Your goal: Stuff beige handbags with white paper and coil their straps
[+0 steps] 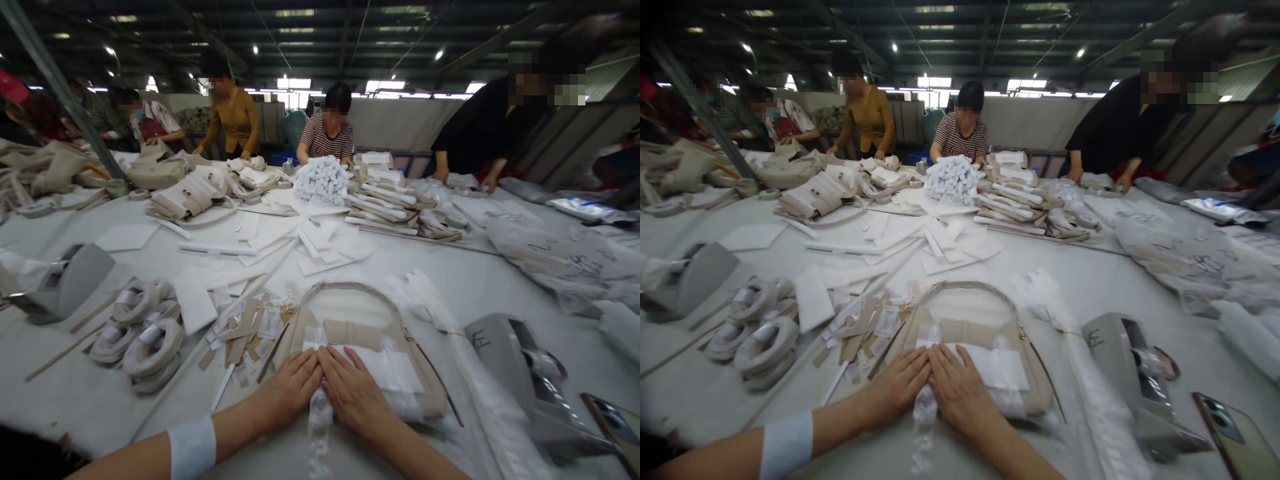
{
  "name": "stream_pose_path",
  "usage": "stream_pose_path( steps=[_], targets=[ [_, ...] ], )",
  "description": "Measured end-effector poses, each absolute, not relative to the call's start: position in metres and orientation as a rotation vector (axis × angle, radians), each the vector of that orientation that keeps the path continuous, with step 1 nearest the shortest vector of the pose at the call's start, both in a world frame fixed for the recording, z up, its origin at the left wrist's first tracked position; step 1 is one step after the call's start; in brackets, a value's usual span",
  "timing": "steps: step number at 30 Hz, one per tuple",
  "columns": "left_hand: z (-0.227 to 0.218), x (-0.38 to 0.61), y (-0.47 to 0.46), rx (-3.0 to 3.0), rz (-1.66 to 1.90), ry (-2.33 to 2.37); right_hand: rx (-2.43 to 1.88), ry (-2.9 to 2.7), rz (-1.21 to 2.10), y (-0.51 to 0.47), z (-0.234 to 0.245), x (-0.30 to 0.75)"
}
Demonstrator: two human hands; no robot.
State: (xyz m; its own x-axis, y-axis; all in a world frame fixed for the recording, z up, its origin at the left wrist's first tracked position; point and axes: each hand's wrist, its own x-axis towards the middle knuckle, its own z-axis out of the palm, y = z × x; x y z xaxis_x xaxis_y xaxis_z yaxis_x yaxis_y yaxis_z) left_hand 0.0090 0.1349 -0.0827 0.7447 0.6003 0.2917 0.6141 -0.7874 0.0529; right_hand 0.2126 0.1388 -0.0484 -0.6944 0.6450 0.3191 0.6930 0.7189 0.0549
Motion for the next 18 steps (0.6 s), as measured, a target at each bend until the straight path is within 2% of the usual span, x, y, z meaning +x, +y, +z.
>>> stream_pose_path(
  steps=[7, 12, 18],
  targets=[
    [-0.054, -0.001, 0.131, -3.192, -0.331, -1.016, -1.011, -2.730, -0.228, 0.133, -0.041, 0.217],
    [-0.068, 0.001, 0.131, -3.112, -0.432, -1.235, -0.964, -2.783, -0.217, 0.133, -0.044, 0.219],
    [-0.078, 0.002, 0.132, -3.061, -0.427, -1.186, -0.905, -2.769, -0.369, 0.136, -0.053, 0.221]
  ],
)
